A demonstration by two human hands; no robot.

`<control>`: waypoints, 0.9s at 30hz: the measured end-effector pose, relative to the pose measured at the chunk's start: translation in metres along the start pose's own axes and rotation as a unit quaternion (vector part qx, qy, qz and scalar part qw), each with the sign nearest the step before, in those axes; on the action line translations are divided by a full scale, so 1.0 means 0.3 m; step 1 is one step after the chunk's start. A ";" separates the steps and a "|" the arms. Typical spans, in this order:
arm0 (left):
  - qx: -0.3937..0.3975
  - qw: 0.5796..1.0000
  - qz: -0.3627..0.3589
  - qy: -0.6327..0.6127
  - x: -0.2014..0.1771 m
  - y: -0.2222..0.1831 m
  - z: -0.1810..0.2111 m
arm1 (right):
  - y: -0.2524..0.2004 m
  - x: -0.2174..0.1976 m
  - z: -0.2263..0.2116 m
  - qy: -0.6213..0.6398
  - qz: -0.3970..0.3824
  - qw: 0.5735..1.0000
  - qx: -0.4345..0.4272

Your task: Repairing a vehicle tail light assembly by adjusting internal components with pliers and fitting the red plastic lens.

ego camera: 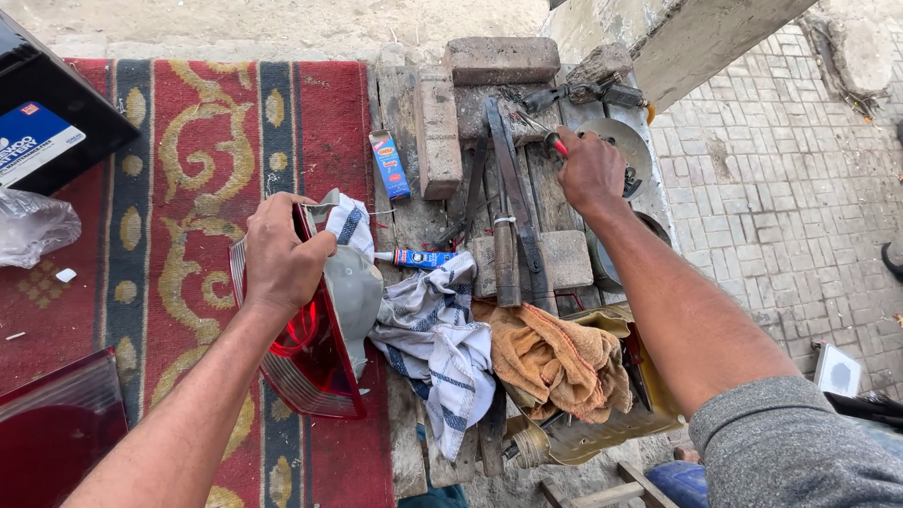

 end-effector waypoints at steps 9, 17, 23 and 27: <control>-0.001 1.000 -0.004 -0.007 -0.006 0.000 -0.001 | 0.010 0.017 0.005 0.000 -0.003 1.000 0.001; -0.006 1.000 -0.006 -0.006 -0.003 0.005 -0.001 | 0.022 0.054 0.028 0.007 -0.007 1.000 0.001; -0.011 1.000 -0.008 -0.007 -0.007 0.002 0.008 | 0.006 0.044 0.017 0.009 -0.007 1.000 0.009; -0.006 1.000 -0.004 -0.007 -0.014 0.001 0.015 | 0.003 0.034 0.009 0.012 -0.008 1.000 0.019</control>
Point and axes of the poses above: each hand's wrist, its own y-axis towards the middle knuckle, its own x-axis out of the palm, z = x × y, the point moved 10 cm from there along y, towards the middle knuckle, and after that the axes turned 10 degrees about -z, right-handed, at the moved point
